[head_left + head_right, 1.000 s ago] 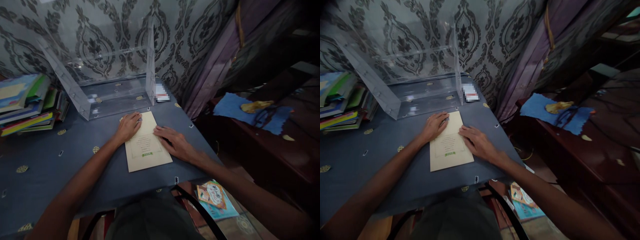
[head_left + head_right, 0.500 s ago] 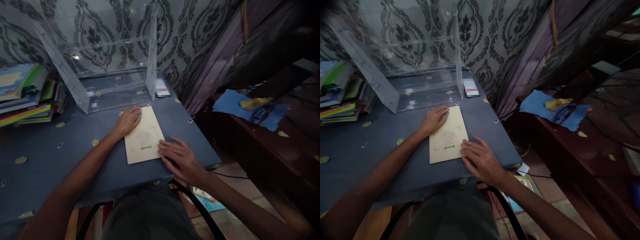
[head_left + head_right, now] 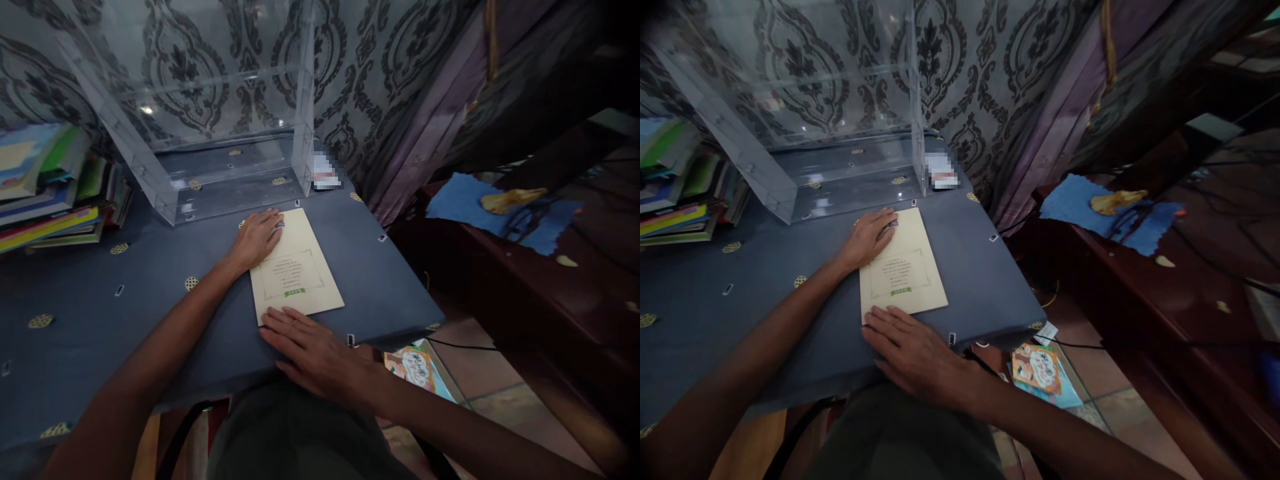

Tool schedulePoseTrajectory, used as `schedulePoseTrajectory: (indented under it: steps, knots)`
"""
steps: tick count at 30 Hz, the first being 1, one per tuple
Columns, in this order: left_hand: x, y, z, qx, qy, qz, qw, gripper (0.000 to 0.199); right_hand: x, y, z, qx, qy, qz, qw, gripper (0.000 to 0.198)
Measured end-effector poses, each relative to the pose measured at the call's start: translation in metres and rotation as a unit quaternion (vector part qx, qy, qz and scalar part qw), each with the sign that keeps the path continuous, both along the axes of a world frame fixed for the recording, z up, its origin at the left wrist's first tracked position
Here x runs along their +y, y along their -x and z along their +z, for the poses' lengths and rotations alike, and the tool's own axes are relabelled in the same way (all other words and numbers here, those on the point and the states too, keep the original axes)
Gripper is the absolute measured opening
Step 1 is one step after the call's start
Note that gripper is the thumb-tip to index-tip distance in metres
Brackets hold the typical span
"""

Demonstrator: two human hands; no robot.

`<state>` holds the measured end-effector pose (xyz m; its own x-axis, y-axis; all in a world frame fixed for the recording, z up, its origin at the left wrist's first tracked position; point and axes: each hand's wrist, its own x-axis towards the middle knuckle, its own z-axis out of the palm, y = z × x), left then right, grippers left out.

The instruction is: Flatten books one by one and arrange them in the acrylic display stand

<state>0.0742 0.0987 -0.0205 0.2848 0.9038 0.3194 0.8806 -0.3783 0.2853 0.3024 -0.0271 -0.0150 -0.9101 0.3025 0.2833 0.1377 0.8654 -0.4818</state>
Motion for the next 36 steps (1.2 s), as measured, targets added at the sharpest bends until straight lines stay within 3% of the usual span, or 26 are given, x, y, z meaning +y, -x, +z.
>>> schedulePoseTrajectory:
  steps: [7,10,21,29,36]
  knots:
    - [-0.001,0.002,0.0,-0.011,0.006,-0.002,1.0,0.04,-0.001,-0.053,-0.003,0.037,-0.044,-0.168,0.984,0.063]
    - [-0.002,0.001,0.001,-0.012,0.013,0.005,1.0,0.04,0.002,-0.065,-0.005,0.051,-0.057,-0.2,0.977,0.063]
    - [-0.006,0.014,-0.009,-0.039,-0.033,0.037,0.998,0.035,0.029,-0.066,0.004,0.1,-0.083,-0.198,0.972,0.027]
    - [-0.04,0.028,-0.013,0.002,-0.058,0.029,0.998,0.039,0.072,-0.05,0.001,0.055,-0.068,-0.181,0.98,0.03]
    - [-0.056,0.036,-0.006,0.051,-0.046,0.011,0.998,0.04,0.143,-0.002,-0.012,0.049,-0.045,-0.181,0.981,0.035]
